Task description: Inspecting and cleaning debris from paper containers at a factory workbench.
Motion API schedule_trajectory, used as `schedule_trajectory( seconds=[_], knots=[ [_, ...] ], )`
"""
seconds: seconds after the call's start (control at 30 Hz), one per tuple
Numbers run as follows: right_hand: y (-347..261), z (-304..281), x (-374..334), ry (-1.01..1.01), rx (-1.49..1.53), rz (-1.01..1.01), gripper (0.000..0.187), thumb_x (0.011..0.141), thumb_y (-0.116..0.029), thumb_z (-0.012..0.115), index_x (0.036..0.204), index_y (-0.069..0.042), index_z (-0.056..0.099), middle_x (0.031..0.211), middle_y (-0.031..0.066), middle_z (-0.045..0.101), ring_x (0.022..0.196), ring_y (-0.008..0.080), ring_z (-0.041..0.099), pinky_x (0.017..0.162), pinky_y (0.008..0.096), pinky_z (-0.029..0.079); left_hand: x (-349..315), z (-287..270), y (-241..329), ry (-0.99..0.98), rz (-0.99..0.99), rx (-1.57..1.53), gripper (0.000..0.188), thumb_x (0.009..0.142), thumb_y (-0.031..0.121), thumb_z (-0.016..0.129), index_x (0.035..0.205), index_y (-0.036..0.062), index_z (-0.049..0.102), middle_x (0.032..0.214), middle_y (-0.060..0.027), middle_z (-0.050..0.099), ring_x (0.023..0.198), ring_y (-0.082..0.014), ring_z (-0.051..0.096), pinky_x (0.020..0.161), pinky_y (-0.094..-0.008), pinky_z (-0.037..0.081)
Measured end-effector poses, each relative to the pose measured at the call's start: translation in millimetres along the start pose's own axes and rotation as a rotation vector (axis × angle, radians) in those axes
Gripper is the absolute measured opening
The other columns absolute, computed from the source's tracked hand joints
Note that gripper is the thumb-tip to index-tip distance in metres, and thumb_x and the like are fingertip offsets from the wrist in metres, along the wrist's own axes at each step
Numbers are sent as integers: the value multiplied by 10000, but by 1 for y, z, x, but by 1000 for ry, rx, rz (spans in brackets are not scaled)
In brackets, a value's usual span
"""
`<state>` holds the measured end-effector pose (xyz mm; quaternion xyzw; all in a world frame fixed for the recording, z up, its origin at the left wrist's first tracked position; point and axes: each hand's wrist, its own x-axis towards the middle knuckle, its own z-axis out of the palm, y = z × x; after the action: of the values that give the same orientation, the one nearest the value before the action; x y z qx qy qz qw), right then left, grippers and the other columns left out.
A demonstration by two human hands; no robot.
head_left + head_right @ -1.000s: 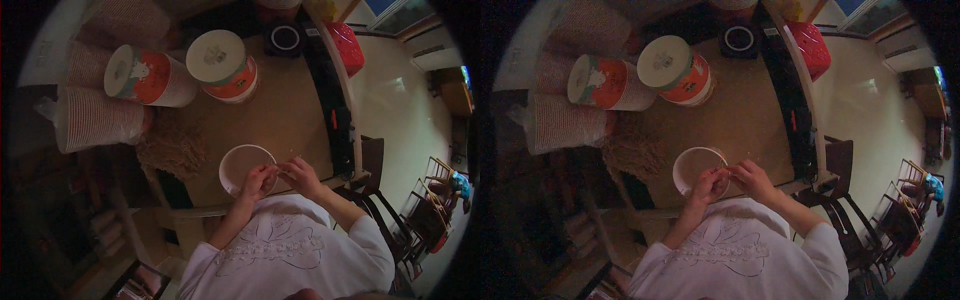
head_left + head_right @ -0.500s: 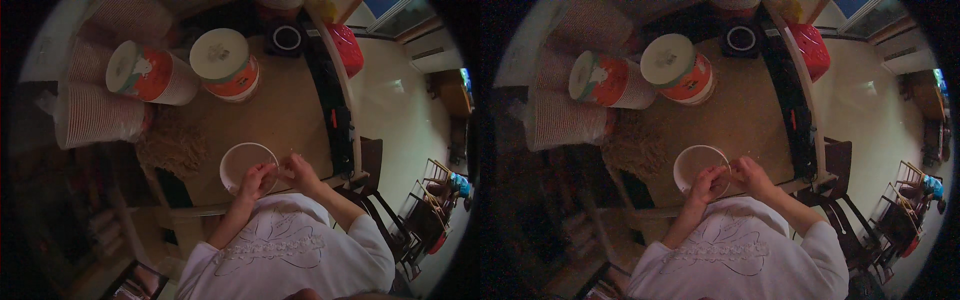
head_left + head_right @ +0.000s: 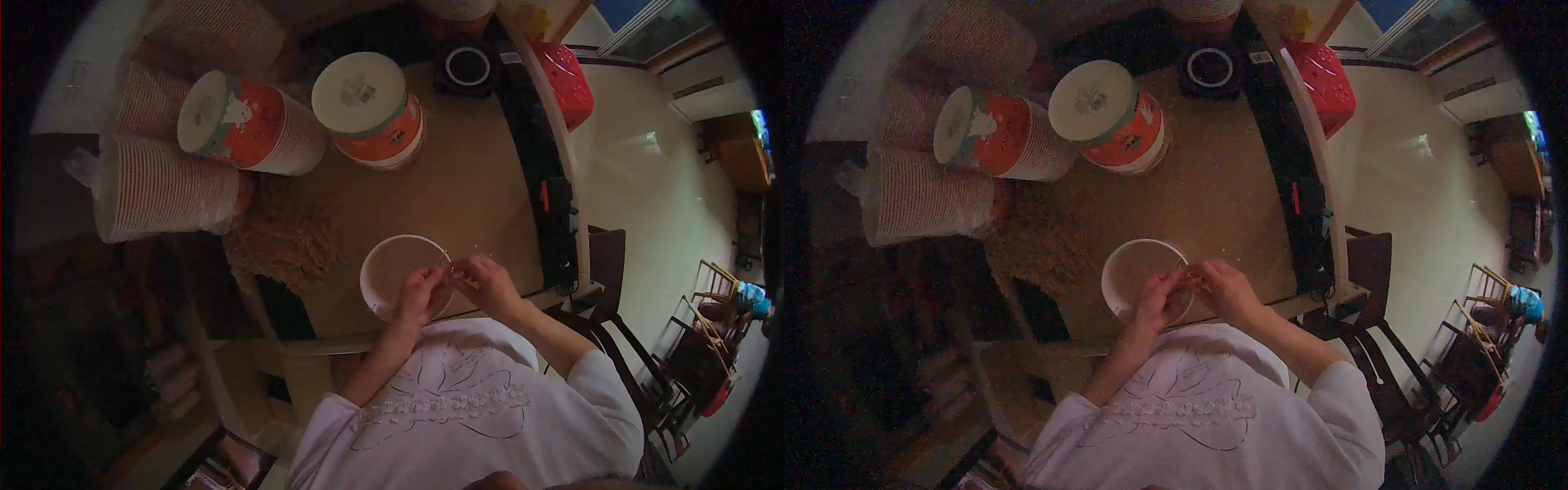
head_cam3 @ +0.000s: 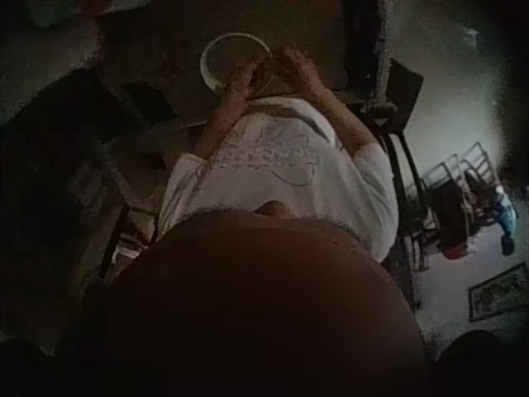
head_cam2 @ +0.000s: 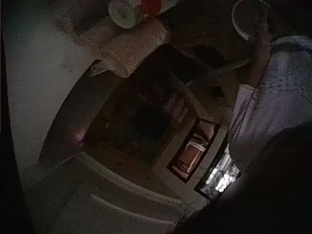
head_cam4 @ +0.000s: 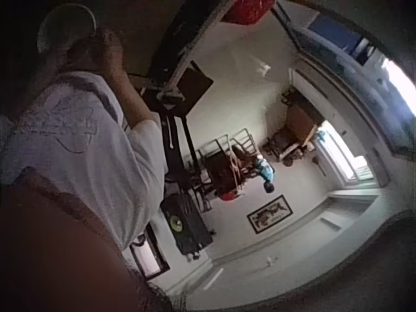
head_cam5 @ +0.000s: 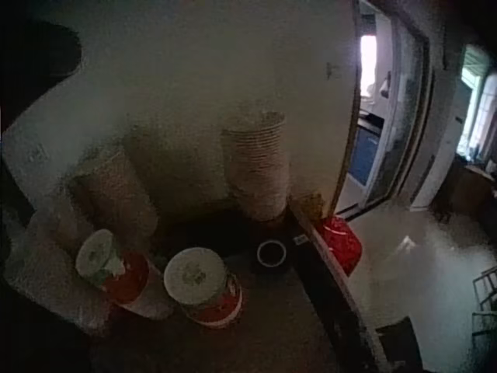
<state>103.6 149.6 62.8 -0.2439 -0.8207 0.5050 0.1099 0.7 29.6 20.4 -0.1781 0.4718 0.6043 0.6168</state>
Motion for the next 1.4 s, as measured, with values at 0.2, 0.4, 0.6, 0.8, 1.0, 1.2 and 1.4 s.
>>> schedule_trajectory(
  seconds=[0.2, 0.4, 0.6, 0.8, 1.0, 1.2, 1.4],
  knots=[
    [13, 0, -2, 10, -92, -118, 94, 723, -83, 606, 806, -78, 563, 763, 104, 576, 678, 289, 562, 574, 357, 474, -6, 10, 5, 27, 14, 13, 174, 802, 163, 580, 656, 106, 506, 525, 66, 393, 410, -20, 317, 356, -174, 192],
    [13, 0, -1, -24, -56, -88, 61, 753, -92, 576, 793, -64, 539, 713, 137, 551, 665, 333, 539, 561, 382, 445, -7, 11, 4, 11, 26, 19, 192, 799, 157, 584, 629, 120, 503, 492, 77, 363, 390, -15, 289, 349, -183, 153],
    [23, 7, -4, -134, 121, 253, 75, 795, -110, 556, 827, -58, 513, 703, 140, 534, 649, 328, 536, 553, 347, 429, -5, 6, 1, -9, 18, -12, 169, 803, 133, 572, 644, 115, 515, 494, 78, 369, 380, -19, 280, 342, -189, 152],
    [-5, -6, 2, -116, 329, 148, 120, 764, -94, 598, 869, -65, 547, 744, 107, 572, 659, 267, 570, 558, 323, 447, -4, 5, -5, 79, 104, -28, 134, 803, 128, 570, 675, 97, 542, 496, 76, 374, 378, -19, 283, 340, -178, 173],
    [13, -3, -2, -49, 52, -75, 72, 734, -99, 609, 777, -57, 568, 717, 118, 573, 649, 300, 562, 544, 358, 452, -7, 11, 0, 60, 54, -2, 134, 793, 141, 586, 676, 96, 542, 514, 68, 410, 394, -17, 320, 345, -173, 193],
    [11, -1, -4, -42, 1, -64, 102, 758, -115, 594, 719, -45, 531, 663, 130, 546, 597, 322, 537, 511, 373, 425, -9, 11, 2, 38, 39, -26, 149, 788, 143, 593, 659, 105, 528, 518, 64, 425, 389, -18, 325, 342, -173, 192],
    [11, 7, -6, -144, 233, 291, 60, 812, -62, 506, 788, -26, 464, 718, 158, 508, 637, 287, 498, 575, 330, 409, -14, 18, 4, 95, 45, 44, 150, 781, 165, 605, 664, 110, 531, 513, 68, 411, 383, -19, 309, 341, -177, 184]
  ],
)
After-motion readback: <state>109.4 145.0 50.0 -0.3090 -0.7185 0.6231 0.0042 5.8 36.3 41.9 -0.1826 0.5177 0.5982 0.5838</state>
